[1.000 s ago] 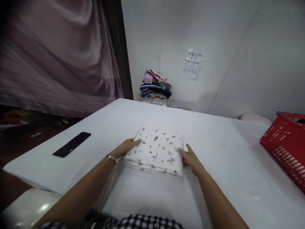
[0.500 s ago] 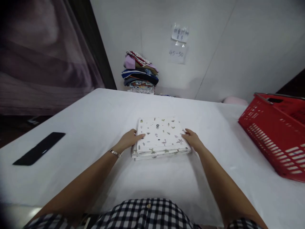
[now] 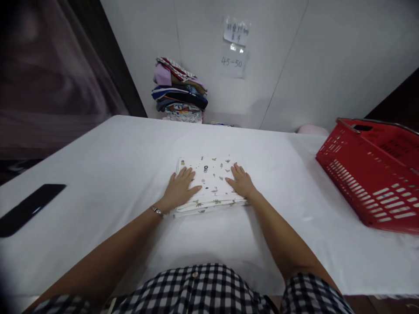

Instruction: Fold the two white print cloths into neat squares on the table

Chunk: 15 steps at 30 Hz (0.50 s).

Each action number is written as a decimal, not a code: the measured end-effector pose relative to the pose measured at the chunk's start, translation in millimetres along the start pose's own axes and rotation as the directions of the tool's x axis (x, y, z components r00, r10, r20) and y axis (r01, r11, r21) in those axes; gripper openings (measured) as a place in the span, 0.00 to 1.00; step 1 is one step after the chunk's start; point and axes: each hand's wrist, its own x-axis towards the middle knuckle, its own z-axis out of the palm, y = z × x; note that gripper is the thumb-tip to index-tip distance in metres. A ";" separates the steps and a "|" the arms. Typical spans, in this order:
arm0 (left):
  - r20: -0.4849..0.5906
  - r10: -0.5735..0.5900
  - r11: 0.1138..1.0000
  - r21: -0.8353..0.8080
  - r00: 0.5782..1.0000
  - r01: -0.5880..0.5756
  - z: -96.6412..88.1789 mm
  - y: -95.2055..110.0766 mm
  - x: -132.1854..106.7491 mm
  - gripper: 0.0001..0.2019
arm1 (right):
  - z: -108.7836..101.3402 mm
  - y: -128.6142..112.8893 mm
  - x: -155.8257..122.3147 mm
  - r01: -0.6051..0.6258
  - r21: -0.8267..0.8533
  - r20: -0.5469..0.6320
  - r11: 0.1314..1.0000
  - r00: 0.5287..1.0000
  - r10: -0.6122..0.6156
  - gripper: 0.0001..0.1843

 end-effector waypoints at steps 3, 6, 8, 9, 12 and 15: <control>0.004 -0.004 1.000 -0.025 1.000 0.004 -0.1 -1.5 0.3 0.31 | 5.8 8.7 1.0 0.022 0.012 -0.021 1.000 1.000 -0.021 0.39; 0.006 -0.007 0.998 -0.061 1.000 0.007 -1.4 -1.2 1.4 0.31 | 0.0 6.0 2.6 0.010 0.058 -0.016 0.998 1.000 -0.009 0.39; -0.011 0.005 0.993 -0.115 1.000 -0.006 -0.9 -2.9 1.6 0.30 | -8.5 3.1 1.3 -0.019 0.152 0.005 0.988 1.000 0.018 0.39; -0.029 0.009 0.988 -0.156 1.000 -0.013 -0.3 -4.6 1.1 0.28 | -13.6 2.3 -0.8 -0.039 0.229 0.016 0.973 0.999 0.037 0.38; -0.137 -0.047 0.955 -0.297 0.989 0.004 0.5 -12.4 -4.1 0.25 | -27.7 2.1 -16.0 -0.133 0.488 -0.008 0.863 0.988 0.156 0.35; -0.230 -0.237 0.902 -0.414 0.944 0.126 -2.3 -20.4 -14.1 0.25 | -32.2 2.5 -41.3 -0.233 0.615 -0.094 0.754 0.927 0.363 0.34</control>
